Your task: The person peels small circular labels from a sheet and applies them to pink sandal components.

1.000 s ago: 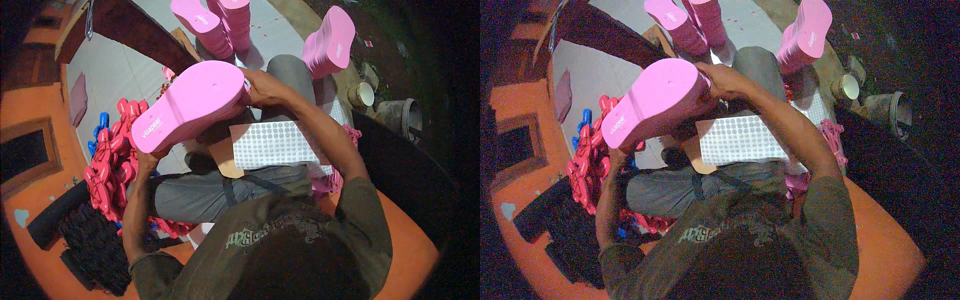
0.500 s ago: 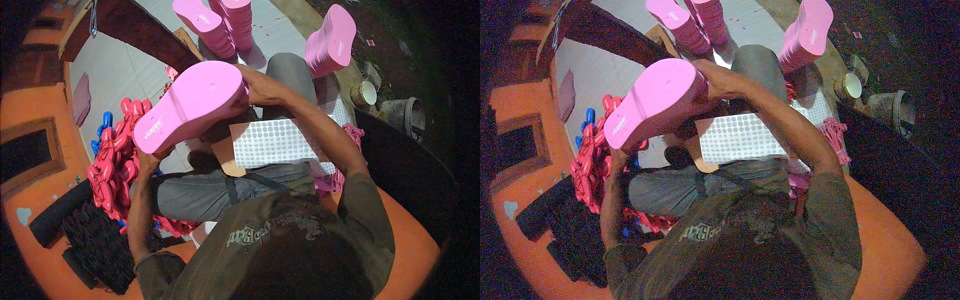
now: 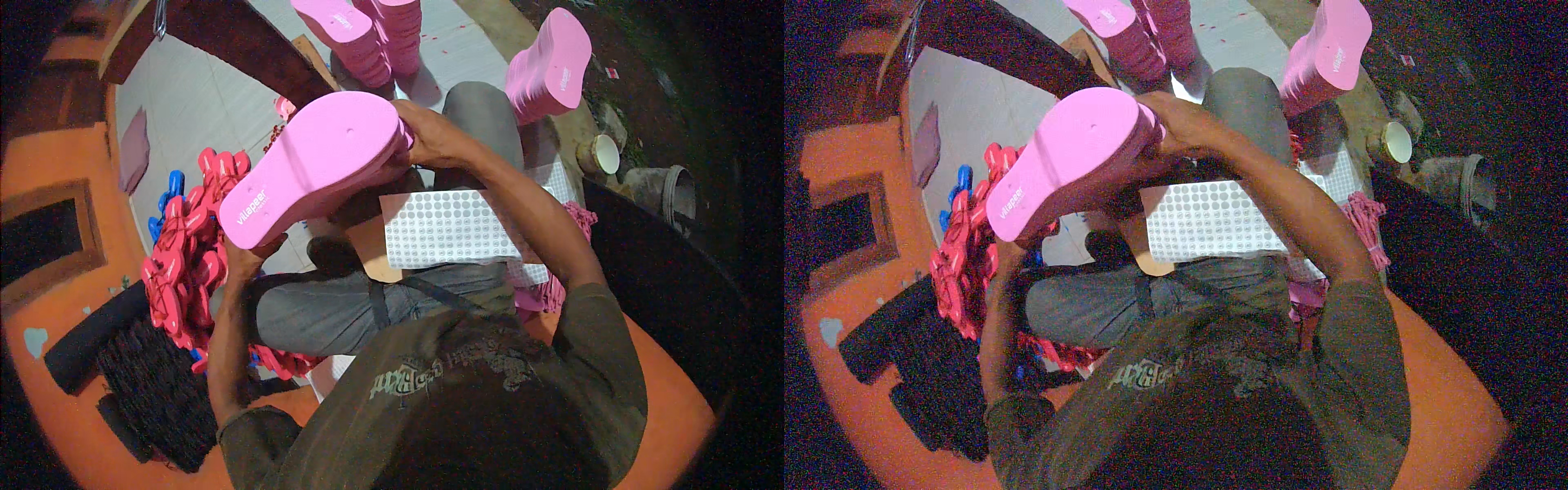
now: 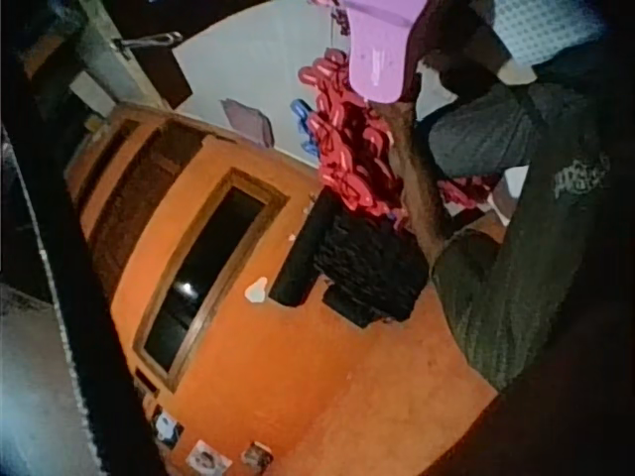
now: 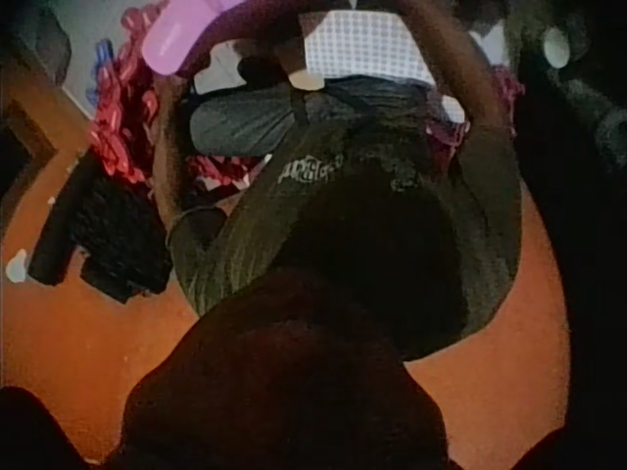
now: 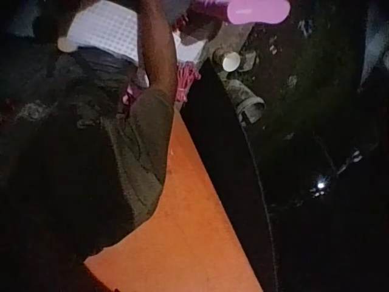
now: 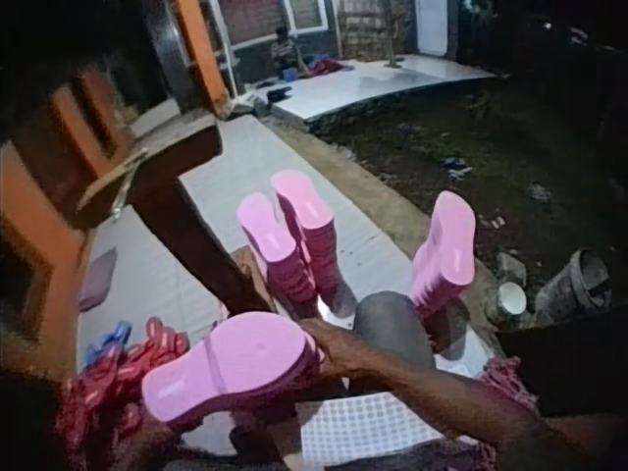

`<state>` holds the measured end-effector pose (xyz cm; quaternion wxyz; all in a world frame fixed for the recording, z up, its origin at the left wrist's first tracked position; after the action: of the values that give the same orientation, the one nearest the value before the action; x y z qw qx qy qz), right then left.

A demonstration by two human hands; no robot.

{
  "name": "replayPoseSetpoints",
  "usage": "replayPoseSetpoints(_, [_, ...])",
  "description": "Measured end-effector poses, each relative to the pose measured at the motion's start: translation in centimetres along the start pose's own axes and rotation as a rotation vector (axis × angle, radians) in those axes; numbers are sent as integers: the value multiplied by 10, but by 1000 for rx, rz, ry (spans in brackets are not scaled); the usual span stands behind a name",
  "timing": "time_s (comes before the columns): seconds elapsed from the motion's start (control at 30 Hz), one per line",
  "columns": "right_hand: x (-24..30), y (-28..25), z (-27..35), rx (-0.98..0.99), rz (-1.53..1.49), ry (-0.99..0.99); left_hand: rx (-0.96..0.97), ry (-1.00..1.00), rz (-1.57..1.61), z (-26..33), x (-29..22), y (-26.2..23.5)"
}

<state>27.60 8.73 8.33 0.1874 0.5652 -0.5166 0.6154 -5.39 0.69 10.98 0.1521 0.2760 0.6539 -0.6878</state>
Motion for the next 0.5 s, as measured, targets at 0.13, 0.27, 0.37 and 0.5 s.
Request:
replayPoseSetpoints(0.13, [-5,3,1,-25,-7,-43,-7,116,-272,-9,-13,-2])
replayPoseSetpoints(0.27, [-4,1,2,-19,19,-50,-98,137,-326,-12,-28,-7])
replayPoseSetpoints(0.37, [-5,2,2,-13,24,-38,-115,222,-422,-12,-28,-10])
replayPoseSetpoints(0.5, [-2,1,3,-6,40,-17,-81,148,-352,-10,-16,-13])
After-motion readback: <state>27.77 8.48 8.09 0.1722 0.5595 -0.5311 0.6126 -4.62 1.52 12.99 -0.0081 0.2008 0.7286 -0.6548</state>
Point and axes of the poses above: each hand's wrist, its own z-axis away from the middle knuckle, its own y-axis out of the palm, x = y × z, the point moved 4 cm from there along -z, towards the middle knuckle, and after that the axes turned 2 degrees about -z, right-handed, at the moved point
